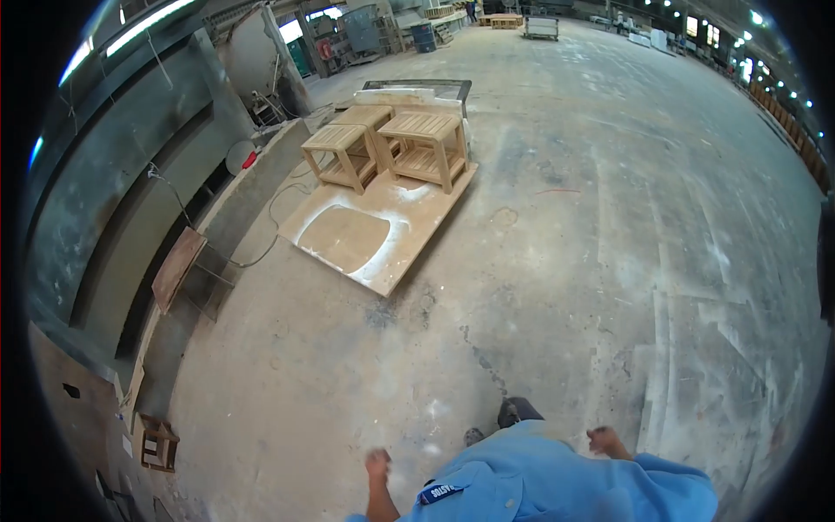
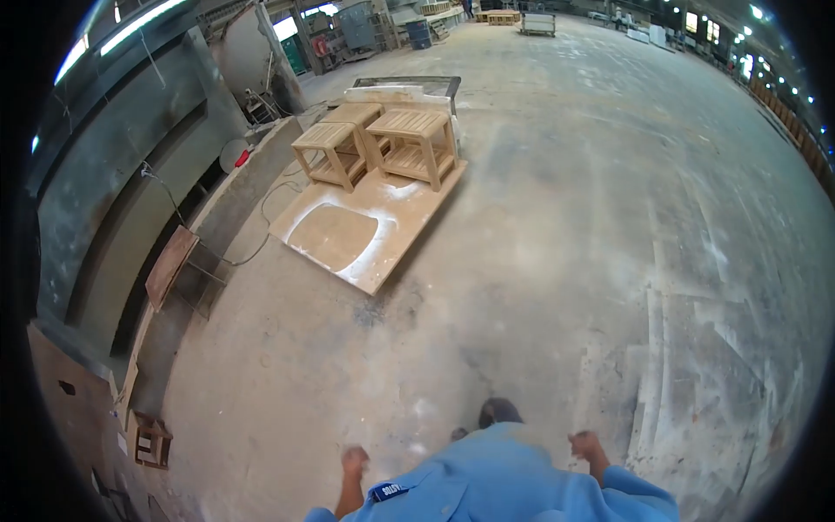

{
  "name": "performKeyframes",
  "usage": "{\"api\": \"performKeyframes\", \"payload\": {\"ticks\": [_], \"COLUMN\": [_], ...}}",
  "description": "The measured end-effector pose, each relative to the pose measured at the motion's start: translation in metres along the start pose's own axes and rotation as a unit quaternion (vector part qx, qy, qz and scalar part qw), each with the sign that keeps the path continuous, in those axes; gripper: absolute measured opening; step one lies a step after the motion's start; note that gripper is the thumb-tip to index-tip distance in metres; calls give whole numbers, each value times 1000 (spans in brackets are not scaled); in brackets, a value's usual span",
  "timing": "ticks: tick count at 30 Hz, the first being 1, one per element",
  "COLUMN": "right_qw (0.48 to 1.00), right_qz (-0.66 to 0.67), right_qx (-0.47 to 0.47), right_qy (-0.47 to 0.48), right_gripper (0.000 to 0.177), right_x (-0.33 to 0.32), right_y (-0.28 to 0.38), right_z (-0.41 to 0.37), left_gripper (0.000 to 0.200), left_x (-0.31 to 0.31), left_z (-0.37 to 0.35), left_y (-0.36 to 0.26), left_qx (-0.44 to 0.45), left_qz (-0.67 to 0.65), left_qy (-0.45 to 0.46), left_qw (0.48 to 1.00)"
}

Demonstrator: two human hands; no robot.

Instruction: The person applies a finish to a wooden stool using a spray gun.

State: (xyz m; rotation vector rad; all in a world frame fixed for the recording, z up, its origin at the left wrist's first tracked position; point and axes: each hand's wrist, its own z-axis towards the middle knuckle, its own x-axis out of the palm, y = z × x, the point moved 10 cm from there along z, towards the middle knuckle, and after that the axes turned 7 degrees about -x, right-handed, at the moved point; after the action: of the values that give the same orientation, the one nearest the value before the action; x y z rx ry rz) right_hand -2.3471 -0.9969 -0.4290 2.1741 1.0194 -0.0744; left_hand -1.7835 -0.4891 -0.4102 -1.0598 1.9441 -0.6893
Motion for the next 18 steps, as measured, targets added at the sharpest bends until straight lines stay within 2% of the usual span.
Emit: {"api": "performKeyframes", "payload": {"ticks": [1, 2, 4, 6, 8, 10, 11, 14, 16, 18], "right_qw": [1000, 948, 807, 908, 973, 999, 998, 986, 983, 968], "right_qz": [-6, -273, -505, -352, -187, -9, 33, 19, 26, 38], "right_qx": [-20, -160, -294, -223, -137, -39, 31, -152, -171, -245], "right_qy": [2, 45, 83, 39, 1, -36, -37, -61, -56, -33], "right_gripper": [39, 37, 35, 35, 35, 36, 37, 40, 51, 53], "right_x": [8, 24, 74, 66, 56, 55, 62, 65, 71, 81], "right_y": [17, 25, 78, 124, 164, 216, 252, 425, 559, 667], "right_z": [-21, -11, 27, 78, 122, 153, 195, 298, 321, 341], "left_gripper": [21, 21, 22, 37, 35, 30, 25, 25, 25, 26], "left_x": [-1, 0, 11, 25, 47, 80, 97, 141, 163, 175], "left_z": [23, 45, 108, 143, 184, 214, 198, 171, 167, 182], "left_y": [-71, -138, -240, -293, -277, -223, -218, -184, -175, -182], "left_qx": [-37, -5, 34, 66, 86, -25, -37, -151, -211, -247], "left_qz": [-40, -57, -71, -124, -111, -33, -58, 2, 20, 25], "left_qy": [-9, -14, -24, -44, -14, 69, 57, 81, 91, 88], "left_qw": [998, 998, 997, 989, 990, 997, 996, 985, 973, 965]}}
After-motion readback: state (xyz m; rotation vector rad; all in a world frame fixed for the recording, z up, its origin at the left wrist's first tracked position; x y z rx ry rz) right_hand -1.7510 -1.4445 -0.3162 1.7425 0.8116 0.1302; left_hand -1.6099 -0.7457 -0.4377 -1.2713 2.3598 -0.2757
